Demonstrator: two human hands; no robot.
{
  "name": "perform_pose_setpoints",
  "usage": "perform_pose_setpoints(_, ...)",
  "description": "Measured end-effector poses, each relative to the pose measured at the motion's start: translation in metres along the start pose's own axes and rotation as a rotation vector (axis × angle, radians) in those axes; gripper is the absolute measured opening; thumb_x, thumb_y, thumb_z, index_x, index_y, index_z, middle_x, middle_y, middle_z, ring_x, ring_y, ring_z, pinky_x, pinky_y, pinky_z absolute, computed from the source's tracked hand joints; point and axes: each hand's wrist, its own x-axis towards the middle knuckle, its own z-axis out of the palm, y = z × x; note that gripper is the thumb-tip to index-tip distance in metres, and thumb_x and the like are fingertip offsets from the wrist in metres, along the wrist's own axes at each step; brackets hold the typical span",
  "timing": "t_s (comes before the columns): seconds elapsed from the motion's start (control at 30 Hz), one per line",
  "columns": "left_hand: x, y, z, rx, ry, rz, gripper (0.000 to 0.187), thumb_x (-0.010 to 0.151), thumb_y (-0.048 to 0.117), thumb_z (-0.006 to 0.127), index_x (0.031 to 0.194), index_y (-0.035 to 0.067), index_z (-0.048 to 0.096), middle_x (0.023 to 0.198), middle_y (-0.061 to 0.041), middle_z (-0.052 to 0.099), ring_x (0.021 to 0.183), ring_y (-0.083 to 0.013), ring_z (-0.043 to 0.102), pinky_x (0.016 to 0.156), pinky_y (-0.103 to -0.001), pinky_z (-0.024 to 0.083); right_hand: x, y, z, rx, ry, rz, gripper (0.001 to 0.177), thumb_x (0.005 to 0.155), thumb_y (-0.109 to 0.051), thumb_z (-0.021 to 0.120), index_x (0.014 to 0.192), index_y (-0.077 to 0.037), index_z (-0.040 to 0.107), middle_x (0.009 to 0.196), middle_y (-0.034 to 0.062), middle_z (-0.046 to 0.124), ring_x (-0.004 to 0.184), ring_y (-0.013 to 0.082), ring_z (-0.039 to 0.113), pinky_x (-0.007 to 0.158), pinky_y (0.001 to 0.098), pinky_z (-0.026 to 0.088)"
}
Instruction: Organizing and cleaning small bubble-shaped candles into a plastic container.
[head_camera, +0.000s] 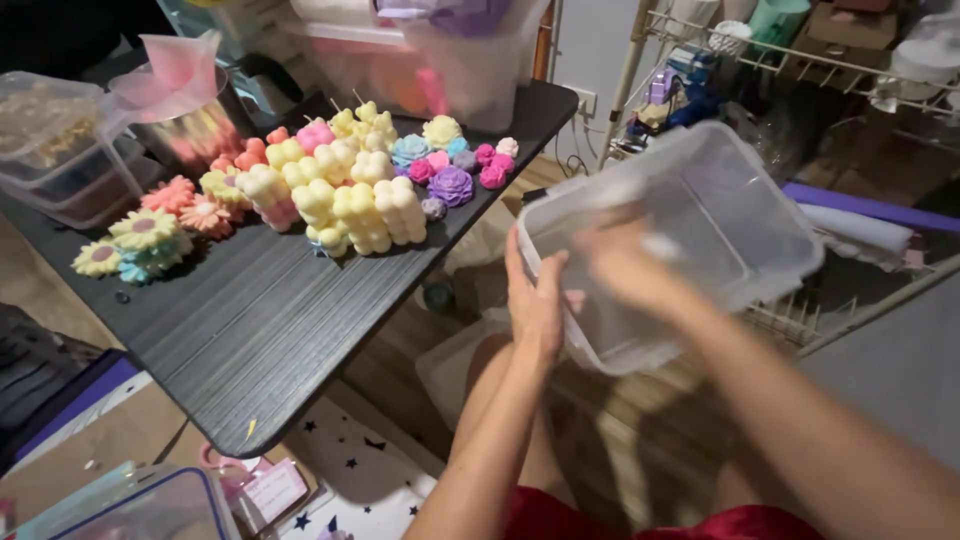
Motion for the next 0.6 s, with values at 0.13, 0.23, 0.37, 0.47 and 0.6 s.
perform_pose_setpoints(0.13,0.023,-0.026,-0.021,0.142,-0.066,0.367,0.065,0.102,0.024,0.067,0.161,0.012,0.044,0.135,-0.016,0.07,0.111,-0.0181,0.068,0.092,-0.026,0.056,-0.015,-0.017,0.026,0.27,0.055,-0.53,0.047,0.101,-0.02,0.043,0.134,0.009,0.061,0.139,0.0373,0.053,0.136,0.0557,0.038,0.11,0.0608,0.032)
perform_pose_setpoints(0.23,0.013,-0.016,-0.017,0.223,-0.031,0.516,0.062,0.105,0.021,0.066,0.161,0.013,0.039,0.14,-0.014,0.063,0.113,-0.016,0.065,0.087,-0.027,0.056,-0.014,-0.021,-0.004,-0.27,-0.122,-0.224,0.035,0.096,-0.025,0.051,0.121,-0.01,0.071,0.14,0.0225,0.06,0.138,0.0398,0.051,0.12,0.0466,0.041)
perform_pose_setpoints(0.37,-0.006,0.028,-0.017,0.014,0.022,0.19,0.073,0.09,0.023,0.063,0.157,0.022,0.034,0.126,-0.01,0.065,0.083,-0.0136,0.064,0.056,-0.028,0.053,-0.002,0.054,-0.016,-0.411,0.532,-0.212,0.057,0.104,-0.036,0.059,0.131,0.014,0.057,0.144,0.0431,0.047,0.13,0.0545,0.045,0.107,0.057,0.04)
perform_pose_setpoints(0.47,0.003,0.038,-0.028,0.096,0.005,0.332,0.072,0.092,0.024,0.062,0.159,0.019,0.036,0.125,-0.011,0.066,0.071,-0.0148,0.061,0.055,-0.026,0.052,-0.038,-0.013,-0.085,-0.129,0.399,0.066,0.04,0.1,-0.034,0.062,0.128,-0.005,0.067,0.138,0.0354,0.057,0.125,0.0509,0.055,0.103,0.0538,0.046)
perform_pose_setpoints(0.6,0.016,0.041,-0.028,0.034,-0.004,0.198,0.073,0.091,0.03,0.061,0.159,0.024,0.033,0.112,-0.011,0.063,0.06,-0.017,0.063,0.05,-0.028,0.052,-0.049,-0.029,-0.1,-0.157,0.566,-0.047,0.034,0.085,-0.024,0.079,0.118,-0.014,0.075,0.122,0.0212,0.068,0.115,0.0409,0.061,0.099,0.0478,0.05)
